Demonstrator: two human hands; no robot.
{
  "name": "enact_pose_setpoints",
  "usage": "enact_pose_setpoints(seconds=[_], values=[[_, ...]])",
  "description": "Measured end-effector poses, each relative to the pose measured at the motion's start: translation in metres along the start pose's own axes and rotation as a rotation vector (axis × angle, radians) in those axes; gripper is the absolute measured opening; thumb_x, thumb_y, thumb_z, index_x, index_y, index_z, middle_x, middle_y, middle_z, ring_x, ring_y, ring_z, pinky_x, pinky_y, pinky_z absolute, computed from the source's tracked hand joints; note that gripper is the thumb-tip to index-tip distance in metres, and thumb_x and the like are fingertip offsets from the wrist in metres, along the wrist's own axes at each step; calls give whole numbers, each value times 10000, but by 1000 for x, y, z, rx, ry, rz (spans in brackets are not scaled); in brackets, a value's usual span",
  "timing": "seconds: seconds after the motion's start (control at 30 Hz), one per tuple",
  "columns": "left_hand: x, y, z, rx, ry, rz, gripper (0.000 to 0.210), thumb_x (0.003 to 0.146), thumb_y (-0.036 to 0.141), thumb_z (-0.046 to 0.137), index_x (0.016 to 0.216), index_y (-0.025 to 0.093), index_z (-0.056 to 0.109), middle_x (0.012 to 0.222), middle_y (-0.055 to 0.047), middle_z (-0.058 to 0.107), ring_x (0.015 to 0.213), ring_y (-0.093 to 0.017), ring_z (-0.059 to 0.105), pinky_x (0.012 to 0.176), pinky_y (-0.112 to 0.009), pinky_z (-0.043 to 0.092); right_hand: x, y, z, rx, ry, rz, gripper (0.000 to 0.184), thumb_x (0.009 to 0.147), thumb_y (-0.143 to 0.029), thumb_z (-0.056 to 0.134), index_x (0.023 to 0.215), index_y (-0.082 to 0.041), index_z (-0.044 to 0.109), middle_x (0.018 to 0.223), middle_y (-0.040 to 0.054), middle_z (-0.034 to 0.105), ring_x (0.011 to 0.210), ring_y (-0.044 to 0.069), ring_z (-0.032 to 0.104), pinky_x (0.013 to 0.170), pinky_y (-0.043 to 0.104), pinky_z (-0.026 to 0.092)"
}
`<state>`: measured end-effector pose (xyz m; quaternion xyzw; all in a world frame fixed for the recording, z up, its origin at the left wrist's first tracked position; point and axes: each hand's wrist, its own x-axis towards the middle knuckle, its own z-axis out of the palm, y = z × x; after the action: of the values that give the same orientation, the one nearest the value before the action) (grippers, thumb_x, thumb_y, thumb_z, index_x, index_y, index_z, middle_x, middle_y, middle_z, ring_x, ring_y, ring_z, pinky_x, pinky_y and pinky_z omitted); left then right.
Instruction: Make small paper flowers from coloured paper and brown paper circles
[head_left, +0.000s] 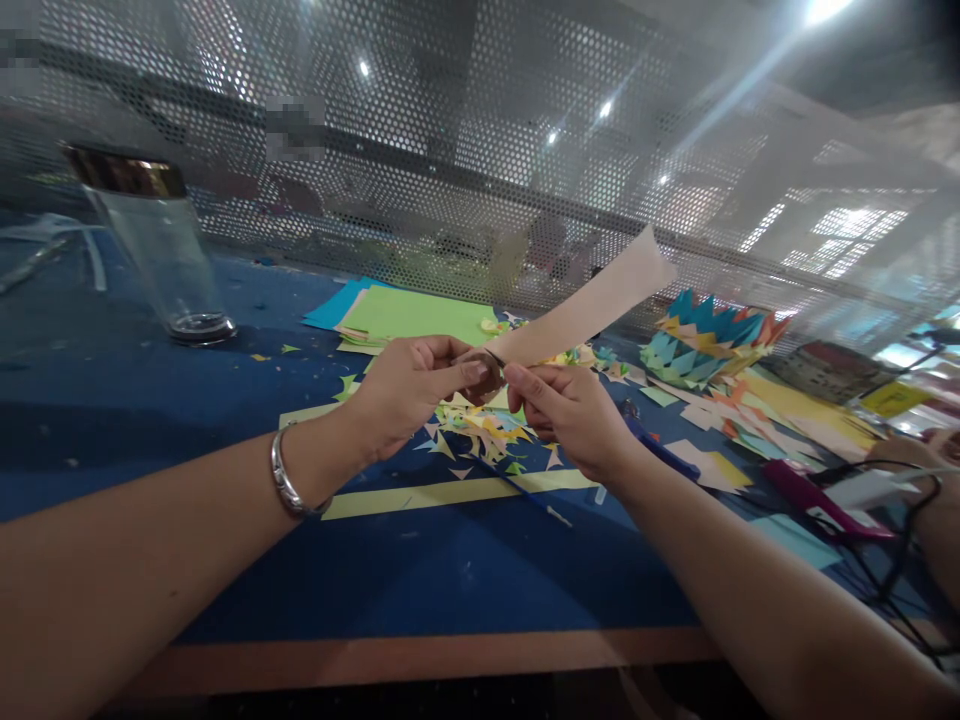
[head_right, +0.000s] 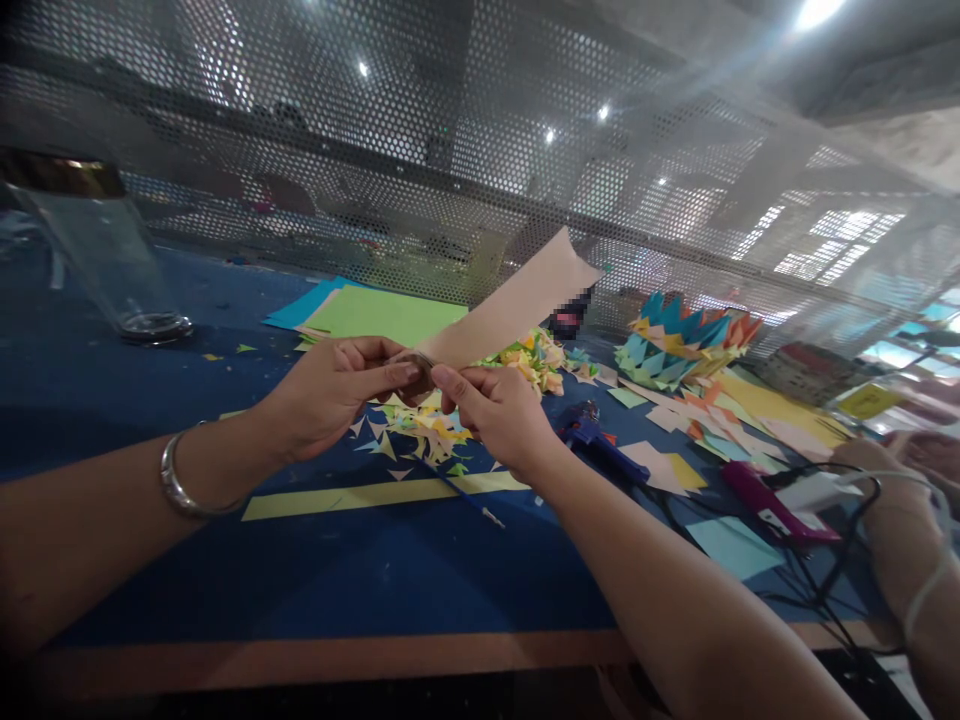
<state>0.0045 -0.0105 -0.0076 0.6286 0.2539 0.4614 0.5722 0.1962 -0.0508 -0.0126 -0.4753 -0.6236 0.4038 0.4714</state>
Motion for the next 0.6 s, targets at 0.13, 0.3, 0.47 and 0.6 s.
enact_pose_setpoints(seconds=[0.13, 0.3, 0.47, 0.6], values=[[-1, 1, 2, 28, 53, 1, 207, 756, 342, 799, 813, 154, 733, 746, -31, 691, 698, -145, 608, 704, -295, 447, 0, 0, 3, 46, 12, 11, 476, 842, -587, 689, 645, -164, 595, 444, -91, 289, 411, 42, 189, 406, 227, 139], [-1, 1, 4, -3, 75, -3, 194, 765, 341, 787, 787, 152, 748, 770, -50, 700, 724, -149, 601, 743, -305, 452, 0, 0, 7, 103, 10, 5, 478, 816, -588, 714, 638, -161, 591, 453, -95, 273, 421, 43, 180, 404, 223, 142], [-1, -3, 5, -43, 82, 23, 190, 776, 343, 778, 790, 155, 751, 769, -44, 703, 725, -143, 600, 754, -306, 454, 0, 2, 7, 102, 16, -7, 469, 834, -577, 701, 643, -164, 586, 452, -93, 286, 419, 43, 193, 403, 215, 155], [0, -5, 5, -65, 85, 17, 202, 761, 350, 792, 806, 156, 757, 776, -47, 708, 730, -153, 607, 752, -316, 457, 0, 1, 7, 102, 23, -11, 476, 826, -582, 708, 638, -162, 586, 450, -95, 279, 414, 41, 187, 400, 217, 144]])
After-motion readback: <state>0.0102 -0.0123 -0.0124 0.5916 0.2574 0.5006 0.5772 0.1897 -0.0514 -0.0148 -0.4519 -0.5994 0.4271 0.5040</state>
